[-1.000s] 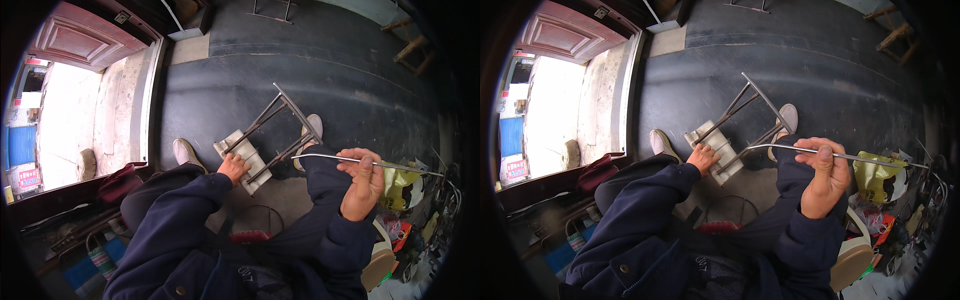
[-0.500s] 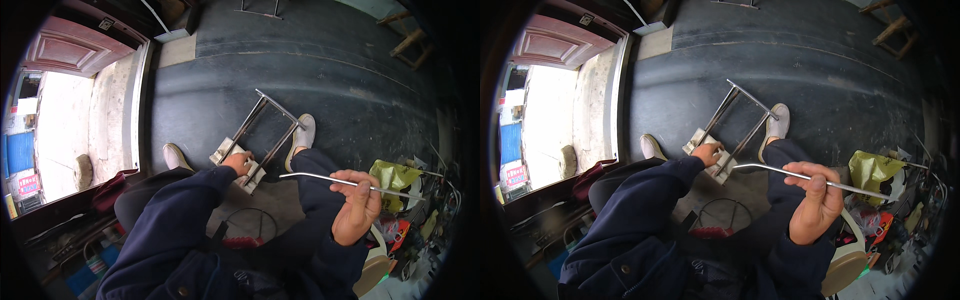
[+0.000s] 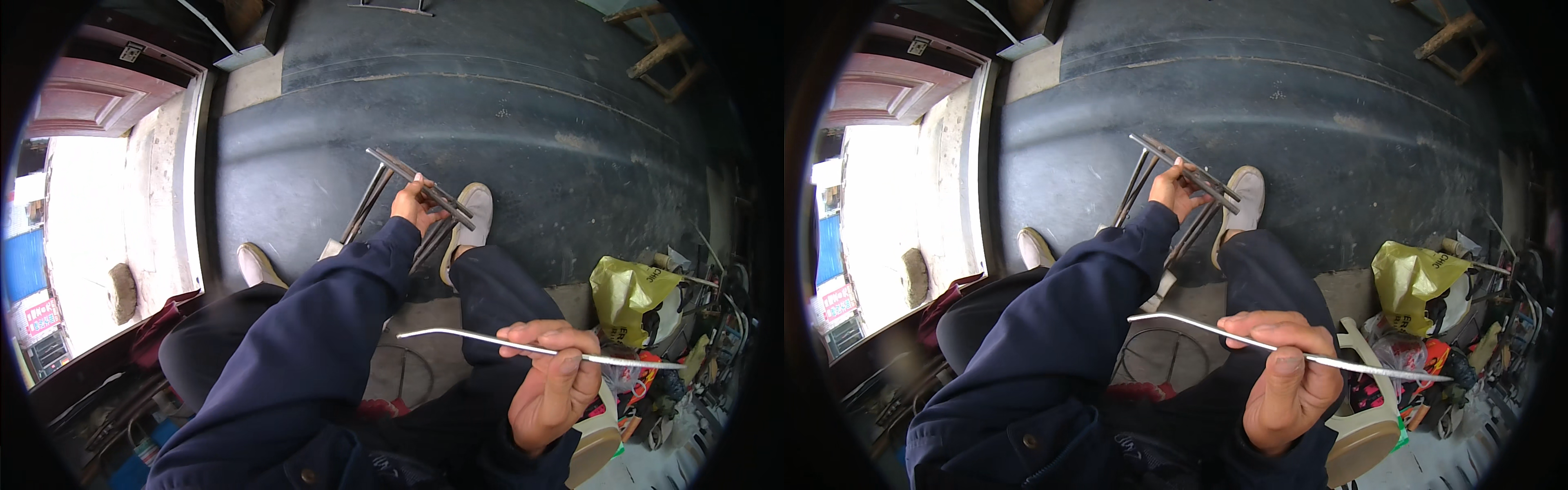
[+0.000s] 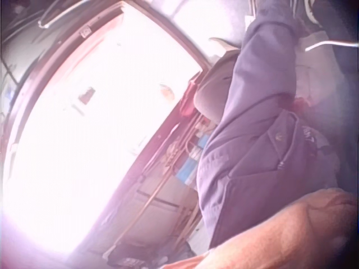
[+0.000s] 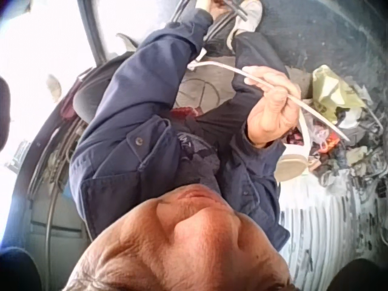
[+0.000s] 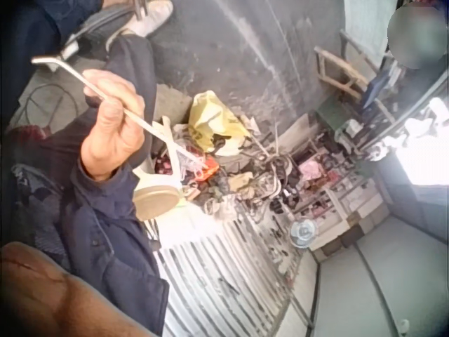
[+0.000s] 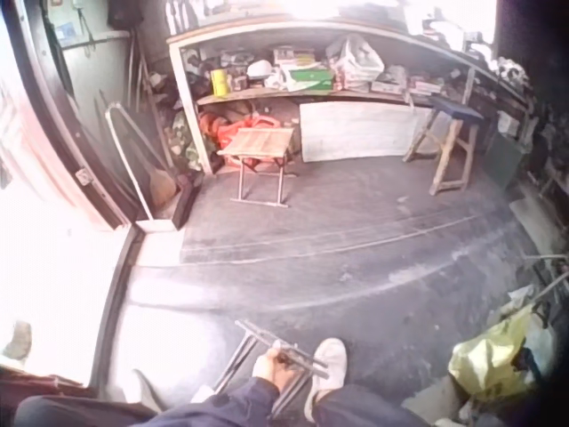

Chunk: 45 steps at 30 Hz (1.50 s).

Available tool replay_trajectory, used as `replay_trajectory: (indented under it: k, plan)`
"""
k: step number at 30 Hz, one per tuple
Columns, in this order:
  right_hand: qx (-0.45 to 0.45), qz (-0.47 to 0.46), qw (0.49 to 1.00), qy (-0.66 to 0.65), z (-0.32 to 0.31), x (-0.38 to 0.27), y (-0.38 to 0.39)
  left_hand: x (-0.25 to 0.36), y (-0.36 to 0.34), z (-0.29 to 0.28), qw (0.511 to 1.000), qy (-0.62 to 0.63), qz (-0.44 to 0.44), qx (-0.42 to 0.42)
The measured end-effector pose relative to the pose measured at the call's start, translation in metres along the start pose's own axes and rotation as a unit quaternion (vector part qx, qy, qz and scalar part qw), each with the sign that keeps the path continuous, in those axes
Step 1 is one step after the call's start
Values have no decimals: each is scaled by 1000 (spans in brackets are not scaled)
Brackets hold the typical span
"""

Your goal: The person uses a metal rod to pry and bend the metal frame of a small chair. They repeatedly insert the rod into joints, lever the frame, and adjust the legs while seated on the floor. The person then stands and moves through the workshop, handling the rod and other small metal pieces.

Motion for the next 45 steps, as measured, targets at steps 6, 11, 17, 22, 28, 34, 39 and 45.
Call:
replay_trajectory:
  k: [6, 11, 17, 22, 28, 34, 39, 45]
  plan:
    - [28, 4, 999, -32, -8, -7, 7, 77, 106, -21, 992, 84, 88, -12]
    - [29, -20, 998, -61, -7, -12, 11, 153, 190, -57, 976, 156, 151, -23]
    - [14, -26, 998, -59, 6, -9, 18, 185, 213, -99, 973, 161, 165, -12]
    - [-12, -24, 999, -27, 18, -1, 20, 186, 175, -150, 974, 164, 143, 62]
    - [-34, -23, 999, -2, 35, 6, 22, 164, 152, -234, 966, 147, 162, 141]
    - [-66, -11, 998, 21, 49, 17, 27, 132, 133, -283, 953, 157, 123, 227]
    - [-86, -7, 995, 49, 52, 29, 33, 129, 129, -285, 959, 127, 130, 219]
    - [-93, -13, 994, 61, 52, 38, 35, 123, 125, -289, 966, 67, 131, 211]
Point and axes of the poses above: each hand's wrist, its own y-axis away from the middle knuckle, its own z-axis out of the palm, x = y × z, the point moved 8 cm from there along -y, towards the middle knuckle, and after that the axes turned 13 degrees about x, right-handed, at the moved point
